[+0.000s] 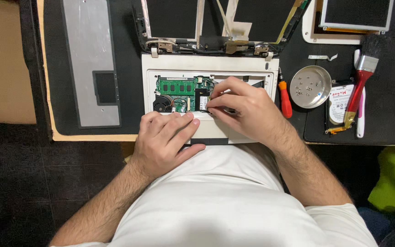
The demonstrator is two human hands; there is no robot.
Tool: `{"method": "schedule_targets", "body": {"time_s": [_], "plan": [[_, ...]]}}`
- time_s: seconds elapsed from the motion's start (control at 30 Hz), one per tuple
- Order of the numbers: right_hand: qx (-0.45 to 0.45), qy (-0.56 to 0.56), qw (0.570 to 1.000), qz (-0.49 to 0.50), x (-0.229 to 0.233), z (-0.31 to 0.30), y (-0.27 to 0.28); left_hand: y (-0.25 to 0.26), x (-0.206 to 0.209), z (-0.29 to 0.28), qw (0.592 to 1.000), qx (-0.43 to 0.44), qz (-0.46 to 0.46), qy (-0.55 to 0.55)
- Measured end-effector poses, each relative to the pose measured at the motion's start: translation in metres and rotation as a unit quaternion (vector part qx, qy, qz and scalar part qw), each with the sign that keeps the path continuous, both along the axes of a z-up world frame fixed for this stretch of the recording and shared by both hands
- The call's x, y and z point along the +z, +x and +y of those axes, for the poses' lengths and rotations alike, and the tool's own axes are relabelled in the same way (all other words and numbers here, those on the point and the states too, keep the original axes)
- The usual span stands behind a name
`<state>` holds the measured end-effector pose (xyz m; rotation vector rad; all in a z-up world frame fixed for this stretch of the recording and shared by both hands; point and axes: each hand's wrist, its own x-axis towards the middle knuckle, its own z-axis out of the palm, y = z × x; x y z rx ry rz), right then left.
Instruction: The person places a white plastic laptop chassis over the exposed motherboard and aligns it. They then use a screwdriver to secure the hard drive into the chassis, tightening several screws to fasten it in place.
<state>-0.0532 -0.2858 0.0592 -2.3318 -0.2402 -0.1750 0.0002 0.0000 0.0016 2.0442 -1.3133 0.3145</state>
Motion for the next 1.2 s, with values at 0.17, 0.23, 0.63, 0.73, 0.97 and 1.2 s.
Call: {"method": "schedule_targets", "body": {"time_s": [0.17,0.23,0.63,0.73,0.97,1.2], "plan": [[-0.027,-0.022,0.999,-0.03,-0.004,0.01,-0.01,0.0,0.0,0.0,1.0,0.002,0.001,0.0],[-0.038,-0.037,0.998,-0.04,-0.005,0.013,-0.016,0.001,0.001,0.0,1.0,0.003,0.002,0.0],[-0.099,-0.032,0.993,-0.061,-0.015,0.013,-0.029,0.007,0.032,-0.025,0.993,-0.019,-0.054,0.099],[-0.119,-0.016,0.992,-0.05,-0.021,0.012,-0.035,0.008,0.03,-0.026,0.994,-0.015,-0.042,0.096],[-0.097,-0.015,0.994,-0.047,-0.017,0.012,-0.035,0.006,0.023,-0.024,0.996,-0.005,-0.024,0.084],[-0.031,-0.123,0.988,-0.092,-0.021,0.003,-0.033,0.006,0.022,-0.026,0.996,-0.004,-0.028,0.083]]}}
